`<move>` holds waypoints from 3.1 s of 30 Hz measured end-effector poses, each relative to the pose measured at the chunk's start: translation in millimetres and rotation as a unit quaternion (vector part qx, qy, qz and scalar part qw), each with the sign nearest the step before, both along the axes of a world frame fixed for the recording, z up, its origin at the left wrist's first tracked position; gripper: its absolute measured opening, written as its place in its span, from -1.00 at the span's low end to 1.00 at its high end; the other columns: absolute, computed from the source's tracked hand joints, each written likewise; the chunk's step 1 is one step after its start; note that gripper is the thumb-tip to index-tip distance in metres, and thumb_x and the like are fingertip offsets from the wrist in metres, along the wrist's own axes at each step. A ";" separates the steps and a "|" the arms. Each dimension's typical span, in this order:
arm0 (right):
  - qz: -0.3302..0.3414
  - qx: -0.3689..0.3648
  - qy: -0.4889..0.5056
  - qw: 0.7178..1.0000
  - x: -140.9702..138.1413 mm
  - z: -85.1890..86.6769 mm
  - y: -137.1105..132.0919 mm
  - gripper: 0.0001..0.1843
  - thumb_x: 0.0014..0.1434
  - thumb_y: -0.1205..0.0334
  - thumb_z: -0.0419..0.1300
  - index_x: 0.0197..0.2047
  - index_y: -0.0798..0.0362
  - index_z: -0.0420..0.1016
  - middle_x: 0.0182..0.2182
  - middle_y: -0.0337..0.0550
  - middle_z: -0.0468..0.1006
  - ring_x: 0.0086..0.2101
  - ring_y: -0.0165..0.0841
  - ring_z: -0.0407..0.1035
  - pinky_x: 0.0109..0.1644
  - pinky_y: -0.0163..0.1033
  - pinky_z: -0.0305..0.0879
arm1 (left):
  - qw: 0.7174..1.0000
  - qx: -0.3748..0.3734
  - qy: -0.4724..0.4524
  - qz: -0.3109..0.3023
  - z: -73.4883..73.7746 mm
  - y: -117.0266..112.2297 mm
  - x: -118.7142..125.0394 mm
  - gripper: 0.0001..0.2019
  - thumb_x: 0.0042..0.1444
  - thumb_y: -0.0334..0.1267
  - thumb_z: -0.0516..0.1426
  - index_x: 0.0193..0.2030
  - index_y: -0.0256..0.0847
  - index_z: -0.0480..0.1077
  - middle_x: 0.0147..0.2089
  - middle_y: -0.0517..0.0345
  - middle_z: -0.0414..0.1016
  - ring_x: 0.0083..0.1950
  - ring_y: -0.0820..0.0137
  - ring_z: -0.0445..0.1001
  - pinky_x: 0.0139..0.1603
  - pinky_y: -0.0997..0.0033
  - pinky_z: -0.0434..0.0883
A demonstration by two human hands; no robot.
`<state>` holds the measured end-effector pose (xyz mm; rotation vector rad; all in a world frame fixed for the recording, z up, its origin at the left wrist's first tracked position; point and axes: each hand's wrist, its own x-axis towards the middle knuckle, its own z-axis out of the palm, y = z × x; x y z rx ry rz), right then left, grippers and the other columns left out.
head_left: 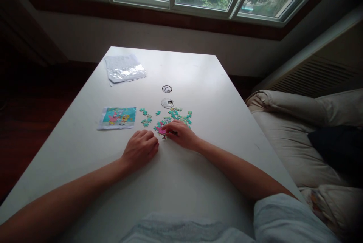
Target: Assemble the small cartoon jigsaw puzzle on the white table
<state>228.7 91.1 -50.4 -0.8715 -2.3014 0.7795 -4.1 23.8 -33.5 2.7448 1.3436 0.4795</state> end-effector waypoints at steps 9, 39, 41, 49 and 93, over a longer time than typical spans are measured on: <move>-0.055 0.067 0.007 0.996 11.2 -4.2 8.6 -0.85 0.36 0.34 0.14 -0.15 0.00 0.56 -0.25 -0.12 0.60 -0.17 -0.25 0.34 -0.03 -0.16 0.27 | 0.998 -0.010 -0.039 -0.044 -5.0 -1.3 -0.9 -0.84 0.36 -0.29 0.05 -0.14 -0.17 0.46 -0.02 0.03 0.53 0.01 0.25 0.44 0.05 0.18 0.38; -0.010 0.089 -0.022 0.996 11.6 -3.6 9.5 -0.82 0.37 0.24 0.17 -0.18 0.00 0.61 -0.26 -0.07 0.53 -0.16 -0.25 0.35 0.00 -0.12 0.31 | 0.998 -0.008 0.018 -0.054 -3.7 -20.2 7.7 -0.68 0.34 -0.28 0.05 0.18 -0.28 0.40 0.31 -0.14 0.42 0.31 0.06 0.35 0.29 -0.03 0.33; -0.010 0.088 -0.023 0.996 11.8 -4.7 9.8 -0.82 0.37 0.24 0.17 -0.18 -0.01 0.61 -0.25 -0.07 0.53 -0.16 -0.25 0.35 0.01 -0.11 0.31 | 0.999 -0.015 0.010 -0.051 -4.4 -19.6 7.4 -0.68 0.34 -0.28 0.07 0.18 -0.25 0.41 0.31 -0.11 0.41 0.31 0.07 0.35 0.29 -0.02 0.33; -0.014 0.089 -0.023 0.996 12.4 -4.6 9.8 -0.83 0.36 0.26 0.17 -0.19 0.00 0.61 -0.25 -0.08 0.53 -0.15 -0.26 0.35 0.01 -0.13 0.31 | 0.999 -0.034 -0.001 -0.035 -5.5 -17.1 4.7 -0.72 0.35 -0.24 0.08 0.15 -0.18 0.43 0.31 -0.01 0.43 0.29 0.10 0.35 0.26 -0.01 0.34; -0.219 0.122 -0.226 0.941 10.9 1.1 79.1 -0.78 0.33 0.11 0.22 -0.06 0.00 0.62 -0.12 -0.02 0.52 -0.04 -0.16 0.27 0.06 -0.08 0.25 | 0.999 0.027 -0.018 -0.034 -4.3 -8.1 3.1 -0.79 0.34 -0.31 0.07 0.04 -0.20 0.45 0.07 -0.02 0.55 0.05 0.21 0.50 0.04 0.15 0.49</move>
